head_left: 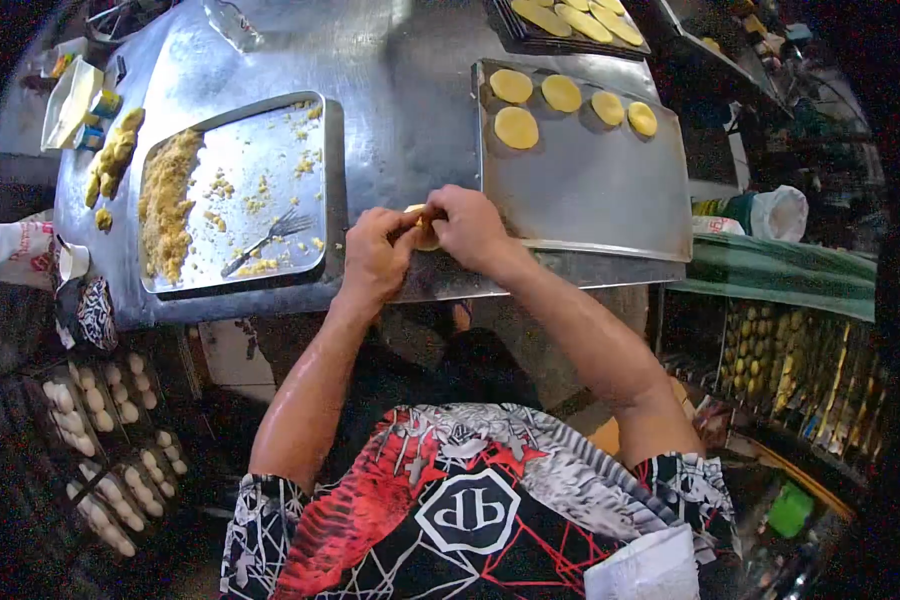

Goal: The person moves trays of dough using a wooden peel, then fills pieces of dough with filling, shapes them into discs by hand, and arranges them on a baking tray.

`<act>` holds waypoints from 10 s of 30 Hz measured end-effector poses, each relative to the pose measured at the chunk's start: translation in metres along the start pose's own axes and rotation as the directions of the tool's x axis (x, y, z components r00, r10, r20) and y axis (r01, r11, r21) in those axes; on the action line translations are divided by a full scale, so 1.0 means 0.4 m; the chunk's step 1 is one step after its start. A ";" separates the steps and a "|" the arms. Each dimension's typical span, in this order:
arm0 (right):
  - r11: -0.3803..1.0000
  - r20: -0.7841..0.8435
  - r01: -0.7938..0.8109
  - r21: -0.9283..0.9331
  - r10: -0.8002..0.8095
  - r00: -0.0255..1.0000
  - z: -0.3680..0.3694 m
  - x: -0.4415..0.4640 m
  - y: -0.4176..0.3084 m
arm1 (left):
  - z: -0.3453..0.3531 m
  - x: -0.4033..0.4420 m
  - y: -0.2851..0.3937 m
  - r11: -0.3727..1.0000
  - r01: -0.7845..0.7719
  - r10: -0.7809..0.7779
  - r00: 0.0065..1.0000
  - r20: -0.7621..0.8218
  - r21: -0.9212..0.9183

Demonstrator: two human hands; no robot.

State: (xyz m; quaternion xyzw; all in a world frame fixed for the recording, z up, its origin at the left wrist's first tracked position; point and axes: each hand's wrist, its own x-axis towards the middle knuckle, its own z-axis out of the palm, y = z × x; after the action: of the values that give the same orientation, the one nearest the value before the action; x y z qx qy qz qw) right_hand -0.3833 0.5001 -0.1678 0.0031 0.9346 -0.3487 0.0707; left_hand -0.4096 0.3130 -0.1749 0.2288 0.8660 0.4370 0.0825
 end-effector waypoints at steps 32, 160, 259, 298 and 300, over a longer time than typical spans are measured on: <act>0.999 -0.367 -0.040 -0.006 0.036 0.930 -0.152 -0.183 0.111 | 0.136 0.087 0.135 0.984 -0.091 0.088 0.996 -0.026 -0.153; 0.851 -0.309 0.365 0.377 -0.256 0.916 0.186 0.429 -0.491 | -0.451 0.054 -0.212 0.248 -0.003 -0.554 0.820 -0.145 -0.969; 0.888 -0.209 -0.070 0.455 0.183 0.961 -0.208 -0.102 0.055 | 0.023 0.124 0.159 0.969 -0.226 0.231 0.972 0.038 -0.103; 0.957 -0.623 -0.285 -0.060 0.187 0.760 -0.021 -0.037 -0.401 | -1.425 0.383 -1.235 0.743 0.621 -0.379 0.697 -0.609 0.249; 0.959 -0.645 -0.283 -0.032 0.197 0.738 -0.020 -0.029 -0.391 | -1.437 0.411 -1.409 0.832 0.554 -0.475 0.712 -0.517 -0.002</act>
State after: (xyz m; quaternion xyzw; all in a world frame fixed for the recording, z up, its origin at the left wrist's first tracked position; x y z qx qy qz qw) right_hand -0.3813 0.3877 -0.0584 0.2367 0.9150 -0.2545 -0.2047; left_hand -0.9341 -0.3126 -0.2660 -0.1368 0.9171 0.3721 -0.0425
